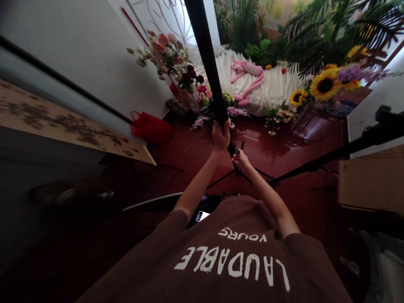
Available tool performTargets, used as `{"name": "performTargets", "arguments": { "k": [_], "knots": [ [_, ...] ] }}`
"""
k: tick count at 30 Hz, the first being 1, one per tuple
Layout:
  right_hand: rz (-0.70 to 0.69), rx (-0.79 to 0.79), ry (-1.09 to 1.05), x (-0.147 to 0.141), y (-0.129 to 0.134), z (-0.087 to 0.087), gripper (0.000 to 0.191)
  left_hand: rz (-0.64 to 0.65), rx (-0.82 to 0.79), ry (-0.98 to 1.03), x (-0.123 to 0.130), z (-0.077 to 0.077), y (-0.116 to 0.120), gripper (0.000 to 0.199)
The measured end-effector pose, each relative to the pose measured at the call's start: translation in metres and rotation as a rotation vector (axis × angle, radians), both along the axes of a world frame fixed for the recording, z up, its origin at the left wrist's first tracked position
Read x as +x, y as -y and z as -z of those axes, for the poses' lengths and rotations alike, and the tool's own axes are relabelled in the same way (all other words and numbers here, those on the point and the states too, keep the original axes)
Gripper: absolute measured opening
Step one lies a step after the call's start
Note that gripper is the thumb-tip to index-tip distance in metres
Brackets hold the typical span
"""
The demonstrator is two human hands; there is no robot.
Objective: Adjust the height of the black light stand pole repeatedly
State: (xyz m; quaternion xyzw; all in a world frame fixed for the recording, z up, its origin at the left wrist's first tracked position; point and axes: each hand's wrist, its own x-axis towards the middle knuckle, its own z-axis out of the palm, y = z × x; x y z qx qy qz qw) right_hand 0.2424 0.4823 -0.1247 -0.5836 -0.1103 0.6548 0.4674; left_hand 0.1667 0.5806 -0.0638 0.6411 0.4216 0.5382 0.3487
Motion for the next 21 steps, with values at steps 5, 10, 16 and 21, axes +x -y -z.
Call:
{"name": "performTargets", "arguments": {
  "k": [5,10,16,21],
  "knots": [
    [0.081,0.026,-0.413,0.005,-0.003,0.001,0.043,-0.093,-0.007,-0.113,-0.001,0.007,0.014,0.053],
    [0.18,0.06,-0.547,0.021,-0.008,0.0,0.038,-0.127,0.008,-0.122,0.0,0.012,0.013,0.056],
    [0.052,-0.031,-0.604,0.023,-0.005,0.004,0.047,-0.118,0.041,-0.11,-0.001,0.015,0.011,0.054],
    [0.086,-0.044,-0.694,0.013,-0.005,0.007,0.044,-0.081,0.035,-0.091,-0.005,0.012,0.009,0.053]
  ]
}}
